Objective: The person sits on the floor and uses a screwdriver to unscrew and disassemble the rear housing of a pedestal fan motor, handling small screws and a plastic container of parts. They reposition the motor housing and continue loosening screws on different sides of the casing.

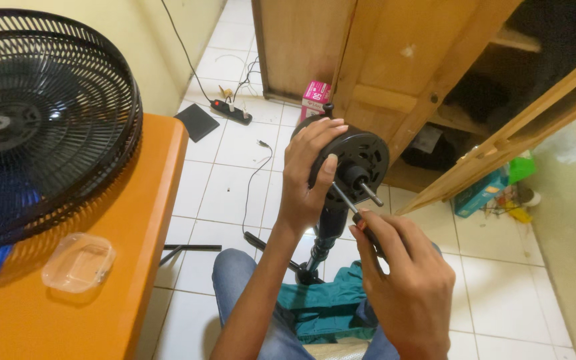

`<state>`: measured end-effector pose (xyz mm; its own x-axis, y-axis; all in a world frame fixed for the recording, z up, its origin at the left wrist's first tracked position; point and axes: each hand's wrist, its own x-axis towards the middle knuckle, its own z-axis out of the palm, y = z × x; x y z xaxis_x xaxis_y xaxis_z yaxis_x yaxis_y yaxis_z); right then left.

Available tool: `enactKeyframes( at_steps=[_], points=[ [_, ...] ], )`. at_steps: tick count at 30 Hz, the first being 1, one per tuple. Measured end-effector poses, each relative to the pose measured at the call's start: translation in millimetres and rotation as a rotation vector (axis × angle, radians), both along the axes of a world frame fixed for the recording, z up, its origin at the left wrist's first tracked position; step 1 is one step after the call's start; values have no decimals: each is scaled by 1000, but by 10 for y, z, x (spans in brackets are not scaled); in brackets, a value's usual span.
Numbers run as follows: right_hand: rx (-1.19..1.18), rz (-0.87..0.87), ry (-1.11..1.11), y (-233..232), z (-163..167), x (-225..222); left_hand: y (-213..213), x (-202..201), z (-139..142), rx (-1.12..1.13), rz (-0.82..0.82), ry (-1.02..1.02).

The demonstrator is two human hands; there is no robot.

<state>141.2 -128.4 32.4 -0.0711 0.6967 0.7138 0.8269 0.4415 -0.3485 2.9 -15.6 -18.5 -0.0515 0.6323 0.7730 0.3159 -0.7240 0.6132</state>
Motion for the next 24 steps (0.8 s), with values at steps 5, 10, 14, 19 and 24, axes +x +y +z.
enactKeyframes(
  at_steps=[5, 10, 14, 19, 24],
  points=[
    [-12, 25, -3, -9, 6, 8, -6, 1, -7, 2, 4, 4],
    [-96, -25, 27, -4, 14, 1, 4, -9, -5, 11, 7, 10],
    [-233, -58, 51, 3, 7, 12, -9, -32, 7, 6, -9, 39],
    [-26, -35, -11, 4, -3, 38, -41, -124, 36, -28, -96, 102],
    [-55, -22, 48, 12, -37, 19, -41, -279, 53, -60, -249, 123]
  ],
)
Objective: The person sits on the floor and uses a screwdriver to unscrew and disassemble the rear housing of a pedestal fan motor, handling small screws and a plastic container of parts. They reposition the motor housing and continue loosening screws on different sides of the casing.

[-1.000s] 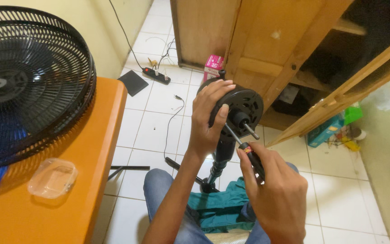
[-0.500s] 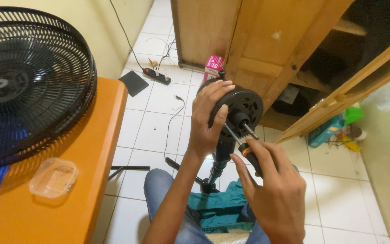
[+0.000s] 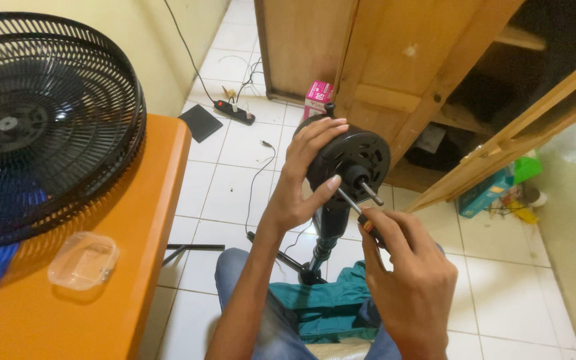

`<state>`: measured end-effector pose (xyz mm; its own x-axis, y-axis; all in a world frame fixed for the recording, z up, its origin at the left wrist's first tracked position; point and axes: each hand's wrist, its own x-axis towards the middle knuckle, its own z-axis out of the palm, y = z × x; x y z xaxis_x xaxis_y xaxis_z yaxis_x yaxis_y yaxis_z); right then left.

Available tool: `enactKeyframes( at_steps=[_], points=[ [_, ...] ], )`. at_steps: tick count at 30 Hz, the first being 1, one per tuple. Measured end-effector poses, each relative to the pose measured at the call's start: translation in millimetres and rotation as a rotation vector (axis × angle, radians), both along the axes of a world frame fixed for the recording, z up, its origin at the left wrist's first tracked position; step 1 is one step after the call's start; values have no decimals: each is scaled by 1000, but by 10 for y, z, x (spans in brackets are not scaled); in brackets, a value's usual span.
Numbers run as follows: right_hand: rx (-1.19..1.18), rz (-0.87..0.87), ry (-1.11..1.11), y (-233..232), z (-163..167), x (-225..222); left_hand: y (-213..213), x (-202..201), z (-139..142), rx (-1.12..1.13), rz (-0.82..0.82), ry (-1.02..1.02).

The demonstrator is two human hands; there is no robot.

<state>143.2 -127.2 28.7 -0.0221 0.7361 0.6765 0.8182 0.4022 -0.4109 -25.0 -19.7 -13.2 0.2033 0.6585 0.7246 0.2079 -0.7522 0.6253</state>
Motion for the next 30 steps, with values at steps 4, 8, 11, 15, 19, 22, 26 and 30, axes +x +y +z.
enactKeyframes(
  at_steps=[4, 8, 11, 15, 19, 22, 26, 30],
  points=[
    [-41, 17, 54, 21, -34, 12, 15, -46, -6, -16, -50, -3],
    [-92, 20, 69, 21, -60, 57, 25, -47, -7, -25, -72, -11],
    [-115, 24, 72, 50, -84, 86, 26, -52, -8, -29, -67, -8],
    [-133, 28, 103, 88, -118, 111, 35, -43, 2, -28, -60, -7],
    [-199, 10, 142, 62, -182, 87, 24, -59, -17, -26, -65, 2],
    [-289, 76, 283, 124, -240, 80, 35, -51, -16, -19, -57, -10],
    [-352, 79, 526, 177, -388, 15, 40, -39, -17, -11, -47, -9],
    [-375, 91, 722, 257, -557, -55, 31, -38, -22, -7, -56, -7]
  ],
)
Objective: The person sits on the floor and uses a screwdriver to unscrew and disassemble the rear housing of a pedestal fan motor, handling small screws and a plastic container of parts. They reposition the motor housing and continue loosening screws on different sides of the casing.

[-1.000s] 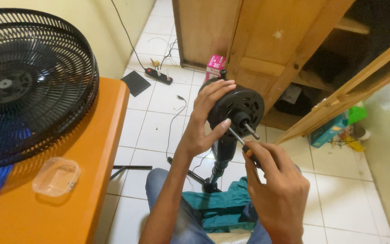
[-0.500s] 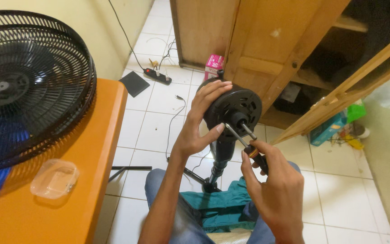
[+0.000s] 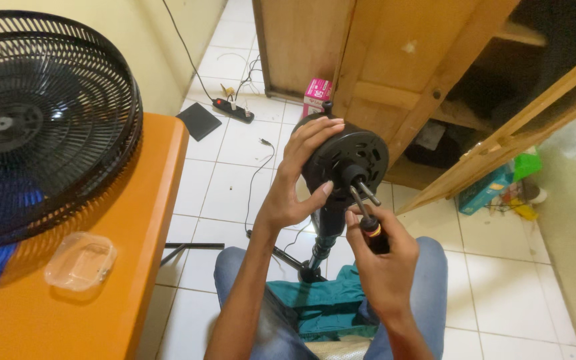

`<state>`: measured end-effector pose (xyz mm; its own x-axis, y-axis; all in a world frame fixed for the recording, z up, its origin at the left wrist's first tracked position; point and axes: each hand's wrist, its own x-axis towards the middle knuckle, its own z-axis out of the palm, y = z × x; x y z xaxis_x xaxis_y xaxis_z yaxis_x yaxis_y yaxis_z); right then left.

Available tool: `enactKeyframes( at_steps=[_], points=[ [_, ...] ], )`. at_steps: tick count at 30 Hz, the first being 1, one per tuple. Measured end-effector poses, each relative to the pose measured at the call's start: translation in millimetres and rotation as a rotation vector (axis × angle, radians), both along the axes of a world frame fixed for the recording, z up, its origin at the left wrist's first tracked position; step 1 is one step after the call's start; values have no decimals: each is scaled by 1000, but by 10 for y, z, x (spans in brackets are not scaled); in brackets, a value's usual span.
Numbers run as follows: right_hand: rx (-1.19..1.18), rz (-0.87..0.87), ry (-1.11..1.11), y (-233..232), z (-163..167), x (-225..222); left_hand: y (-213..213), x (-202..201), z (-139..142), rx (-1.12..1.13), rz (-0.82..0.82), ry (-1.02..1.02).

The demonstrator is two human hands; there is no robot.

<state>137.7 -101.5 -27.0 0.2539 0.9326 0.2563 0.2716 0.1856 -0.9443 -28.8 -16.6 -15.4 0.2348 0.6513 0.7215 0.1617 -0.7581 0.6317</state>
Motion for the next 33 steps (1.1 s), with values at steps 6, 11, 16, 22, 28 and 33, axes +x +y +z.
enactKeyframes(
  at_steps=[6, 11, 16, 22, 28, 33],
  points=[
    [183, -8, 37, 159, -187, -102, 3, -4, 6, 3, -5, 10],
    [276, 37, 87, 249, -264, -193, -11, -12, 14, -6, -13, 11],
    [287, 34, 113, 276, -285, -263, -9, -37, 16, -6, -20, 13],
    [260, 19, 158, 262, -270, -314, -18, -30, 16, -24, -34, -2],
    [185, -50, 221, 275, -284, -366, -25, -44, 21, -26, -57, -3],
    [209, -122, 300, 300, -295, -476, -25, -40, 17, -20, -68, -22]
  ],
)
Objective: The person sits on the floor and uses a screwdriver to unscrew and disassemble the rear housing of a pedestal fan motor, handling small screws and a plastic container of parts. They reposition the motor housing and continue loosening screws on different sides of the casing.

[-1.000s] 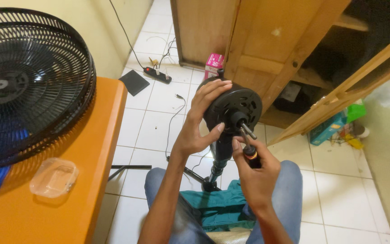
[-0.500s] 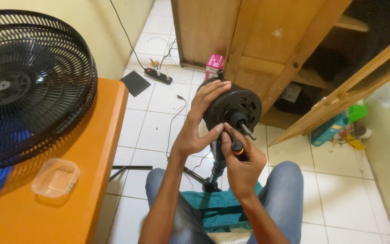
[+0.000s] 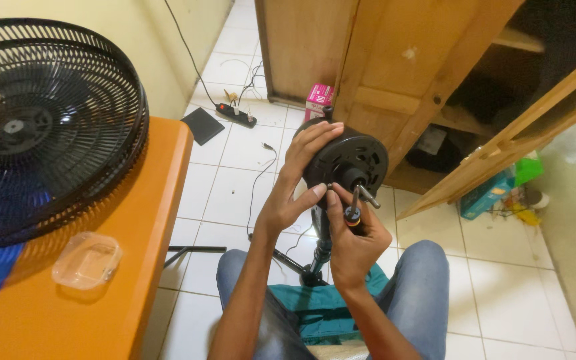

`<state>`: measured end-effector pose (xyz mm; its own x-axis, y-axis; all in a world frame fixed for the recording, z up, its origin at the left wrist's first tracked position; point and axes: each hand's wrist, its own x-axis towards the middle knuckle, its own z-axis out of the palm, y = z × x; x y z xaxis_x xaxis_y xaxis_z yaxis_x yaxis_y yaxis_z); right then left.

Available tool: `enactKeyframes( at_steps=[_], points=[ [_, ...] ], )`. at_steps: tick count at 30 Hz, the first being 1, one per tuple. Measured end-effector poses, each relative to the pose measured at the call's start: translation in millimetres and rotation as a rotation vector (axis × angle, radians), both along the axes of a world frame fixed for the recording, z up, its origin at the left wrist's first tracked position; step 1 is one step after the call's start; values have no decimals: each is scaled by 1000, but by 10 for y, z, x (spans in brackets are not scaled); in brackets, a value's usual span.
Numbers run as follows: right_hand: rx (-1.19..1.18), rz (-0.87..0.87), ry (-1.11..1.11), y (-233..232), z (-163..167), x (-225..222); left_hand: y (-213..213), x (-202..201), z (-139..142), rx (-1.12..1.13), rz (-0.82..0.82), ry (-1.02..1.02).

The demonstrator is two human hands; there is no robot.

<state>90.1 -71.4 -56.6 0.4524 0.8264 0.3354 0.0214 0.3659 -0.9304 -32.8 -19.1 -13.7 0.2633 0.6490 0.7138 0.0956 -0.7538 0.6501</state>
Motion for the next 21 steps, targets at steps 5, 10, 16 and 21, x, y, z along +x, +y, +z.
enactKeyframes(
  at_steps=[5, 10, 16, 21],
  points=[
    [52, -93, -31, 12, 5, -96, -31, 14, 4, -14, 18, -17],
    [97, -143, -78, 6, 9, -119, -56, 25, -6, -1, 36, -8],
    [273, -299, -457, -40, 93, -76, -65, 68, -8, 2, 61, 6],
    [302, -175, -483, -92, 189, 11, -42, 38, -38, -5, 50, -18]
  ],
)
